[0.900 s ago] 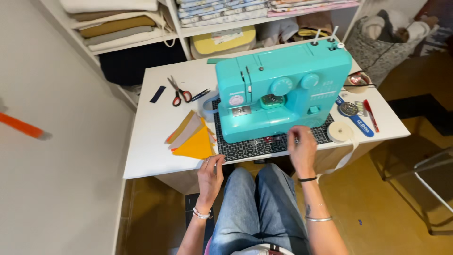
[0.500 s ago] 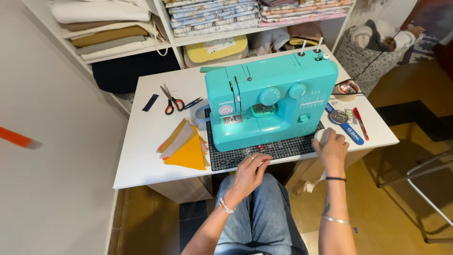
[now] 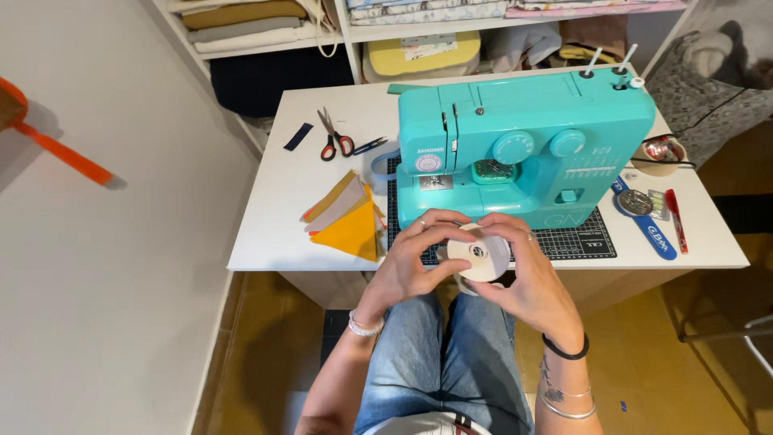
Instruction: The person unspools a length of white elastic cord, aligns it with the edge of a small piece of fabric, and sews the cord onto the fabric using a sewing machine.
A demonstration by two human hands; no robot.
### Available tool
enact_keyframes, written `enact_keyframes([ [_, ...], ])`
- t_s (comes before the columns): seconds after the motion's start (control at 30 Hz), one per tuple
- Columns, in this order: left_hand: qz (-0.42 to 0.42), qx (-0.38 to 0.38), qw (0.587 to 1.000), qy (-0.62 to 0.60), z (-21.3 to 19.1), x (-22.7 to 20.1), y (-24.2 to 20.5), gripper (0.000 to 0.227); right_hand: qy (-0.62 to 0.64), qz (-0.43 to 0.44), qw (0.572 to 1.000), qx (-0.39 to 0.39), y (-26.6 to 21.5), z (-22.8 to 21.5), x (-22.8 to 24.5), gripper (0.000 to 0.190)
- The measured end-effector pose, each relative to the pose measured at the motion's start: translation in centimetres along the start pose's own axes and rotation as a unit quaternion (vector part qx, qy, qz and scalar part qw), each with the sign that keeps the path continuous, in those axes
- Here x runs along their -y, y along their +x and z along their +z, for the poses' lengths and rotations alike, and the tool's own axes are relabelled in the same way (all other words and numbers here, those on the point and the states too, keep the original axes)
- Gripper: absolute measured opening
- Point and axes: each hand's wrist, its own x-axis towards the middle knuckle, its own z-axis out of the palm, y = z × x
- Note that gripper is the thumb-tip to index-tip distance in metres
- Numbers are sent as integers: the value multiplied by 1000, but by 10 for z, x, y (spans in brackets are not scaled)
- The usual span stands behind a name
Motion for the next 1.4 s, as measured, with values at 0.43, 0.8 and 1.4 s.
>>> enact_keyframes([
  [0.43, 56, -290, 905, 306, -14, 93, -19, 7, -24, 51, 998, -30, -16, 7, -51, 72],
  [0.8, -73, -62, 936, 338, 65, 153, -19, 11, -56, 190, 971, -134, -40, -23, -87, 75],
  [1.4, -128, 19, 942, 309, 178, 197, -29, 59, 16, 259, 956, -134, -68, -31, -88, 83],
])
